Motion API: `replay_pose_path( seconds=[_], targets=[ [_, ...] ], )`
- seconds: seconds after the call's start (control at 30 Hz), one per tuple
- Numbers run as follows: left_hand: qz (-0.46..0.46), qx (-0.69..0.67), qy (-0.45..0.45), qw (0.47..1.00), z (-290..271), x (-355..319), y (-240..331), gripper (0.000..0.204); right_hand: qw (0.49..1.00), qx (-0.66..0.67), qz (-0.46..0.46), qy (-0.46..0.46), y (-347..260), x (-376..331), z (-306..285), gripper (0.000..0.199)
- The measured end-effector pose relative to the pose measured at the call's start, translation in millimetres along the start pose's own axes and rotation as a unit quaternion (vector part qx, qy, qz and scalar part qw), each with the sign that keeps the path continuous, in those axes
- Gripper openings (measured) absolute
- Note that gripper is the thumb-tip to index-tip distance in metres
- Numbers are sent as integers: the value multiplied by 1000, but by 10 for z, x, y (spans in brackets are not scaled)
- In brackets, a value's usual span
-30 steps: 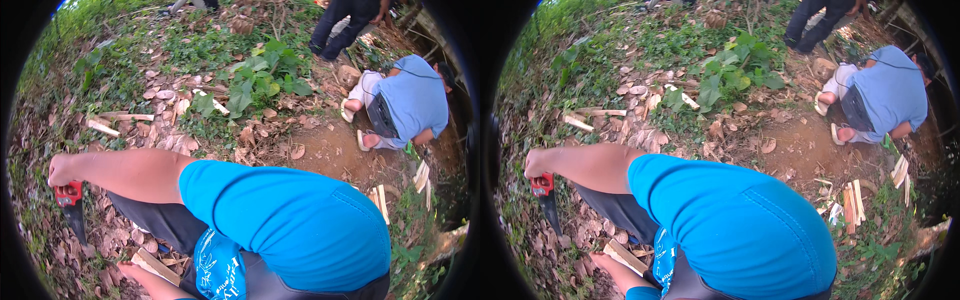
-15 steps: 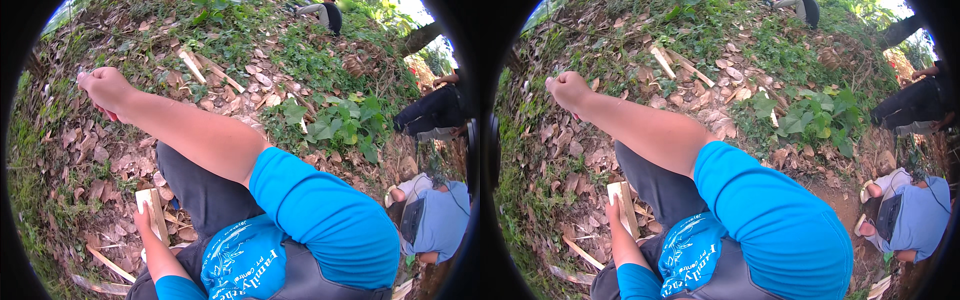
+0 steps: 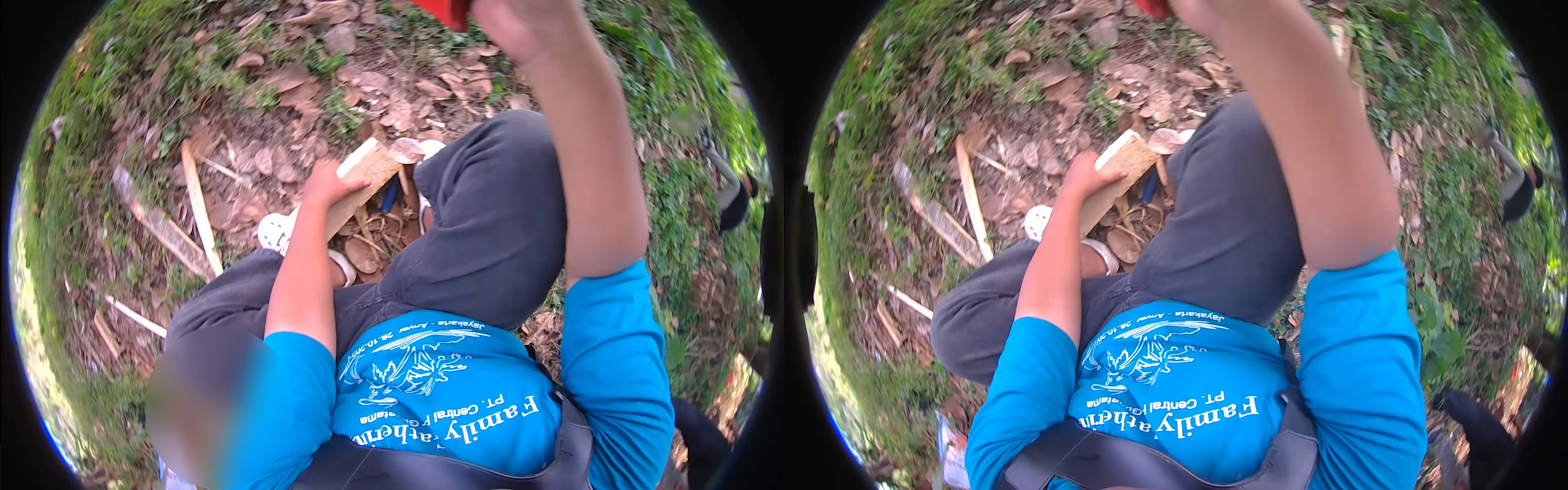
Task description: The person sits on the ground and uses a red-handled knife to cut a rectangular piece of light-colored wood. They hold the wood steady with their left hand and make repeated slicing motions with the knife in their right hand to trim the wood. The person occasionally adjusts the wood's position to continue cutting.
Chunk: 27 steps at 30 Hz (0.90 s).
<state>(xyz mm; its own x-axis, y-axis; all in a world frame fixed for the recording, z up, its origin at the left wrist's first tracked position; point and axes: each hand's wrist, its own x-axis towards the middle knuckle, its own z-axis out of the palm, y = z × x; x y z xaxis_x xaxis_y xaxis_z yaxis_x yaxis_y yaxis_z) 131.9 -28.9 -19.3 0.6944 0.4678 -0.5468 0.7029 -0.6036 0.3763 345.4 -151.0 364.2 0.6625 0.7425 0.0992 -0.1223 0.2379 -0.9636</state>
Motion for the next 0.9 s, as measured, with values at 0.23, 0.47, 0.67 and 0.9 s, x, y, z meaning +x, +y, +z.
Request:
replay_pose_path(
  seconds=[0.23, 0.47, 0.67, 0.9],
  targets=[
    [-39, -68, 42, 996, -639, 21, -340, 94, 996, 9, -50, -71, 187, -32, 117, 49],
    [-66, 67, 127, 987, -1309, 306, -669, 90, 995, -37, 17, -85, 166, 36, -40, 47],
    [-66, 53, 123, 989, -562, 312, -1469, 86, 977, -169, 31, -126, 485, 127, 24, 34],
    [-35, 50, 151, 987, -558, 183, -1177, 84, 968, -142, 54, -202, 613, 3, 440, 38]
  ],
)
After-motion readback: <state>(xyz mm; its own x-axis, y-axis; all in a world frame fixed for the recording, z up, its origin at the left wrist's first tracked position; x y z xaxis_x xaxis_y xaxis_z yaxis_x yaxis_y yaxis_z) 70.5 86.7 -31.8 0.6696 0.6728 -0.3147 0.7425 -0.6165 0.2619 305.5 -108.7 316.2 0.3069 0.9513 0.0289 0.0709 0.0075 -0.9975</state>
